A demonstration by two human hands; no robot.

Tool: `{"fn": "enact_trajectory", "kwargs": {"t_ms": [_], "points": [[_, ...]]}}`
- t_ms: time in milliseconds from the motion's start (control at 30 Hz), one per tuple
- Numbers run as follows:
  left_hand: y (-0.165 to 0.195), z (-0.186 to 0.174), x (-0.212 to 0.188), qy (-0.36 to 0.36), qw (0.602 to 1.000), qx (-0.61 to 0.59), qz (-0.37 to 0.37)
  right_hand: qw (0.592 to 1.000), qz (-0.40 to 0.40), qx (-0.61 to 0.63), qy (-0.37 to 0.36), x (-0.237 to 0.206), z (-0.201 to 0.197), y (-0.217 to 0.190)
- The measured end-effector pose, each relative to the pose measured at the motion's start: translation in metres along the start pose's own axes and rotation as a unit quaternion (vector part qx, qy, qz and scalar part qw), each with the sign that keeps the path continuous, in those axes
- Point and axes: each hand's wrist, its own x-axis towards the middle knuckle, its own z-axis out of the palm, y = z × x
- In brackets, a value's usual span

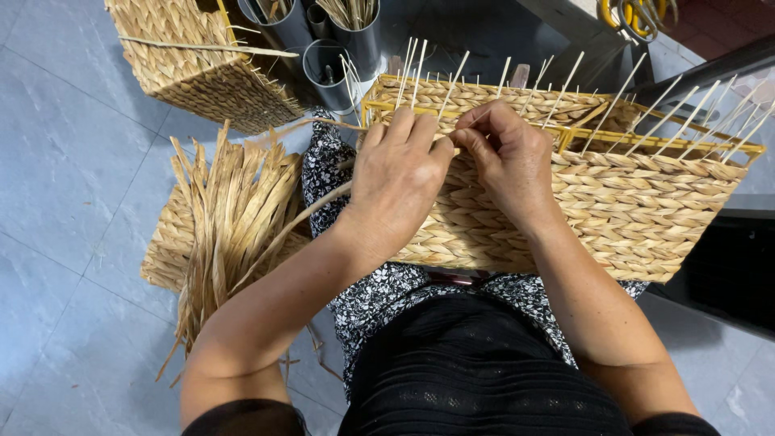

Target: The person wraps a long woven water hyacinth strand around the rim of a rectangular basket frame, tucking and threading the strand along the edge while the basket rests on their lap. They pull the strand tight, rotate the basket to reach new sections, and continue binding the rim by hand.

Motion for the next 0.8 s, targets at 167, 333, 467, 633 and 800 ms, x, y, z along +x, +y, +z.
{"fn": "enact_trajectory", "kwargs": {"t_ms": [167, 333, 467, 633, 800], "points": [[0.002, -0.003, 0.006, -0.041, 0.999, -0.020, 0.003, 0.999, 0.019, -0.029, -0.003, -0.001, -0.001, 0.002], [0.007, 0.018, 0.007, -0.049, 0.998, 0.041, 0.005, 1.000, 0.019, -0.022, -0.002, -0.004, -0.002, 0.012], [-0.005, 0.045, 0.006, -0.033, 0.995, -0.086, -0.035, 0.994, 0.109, 0.023, -0.020, -0.002, -0.006, 0.019], [-0.016, 0.081, 0.016, 0.003, 0.987, -0.160, -0.027, 0.977, -0.080, -0.180, 0.079, -0.001, -0.027, 0.018], [-0.022, 0.096, 0.031, -0.033, 0.991, -0.117, -0.051, 0.991, -0.093, -0.095, -0.024, -0.004, -0.019, 0.019]]}}
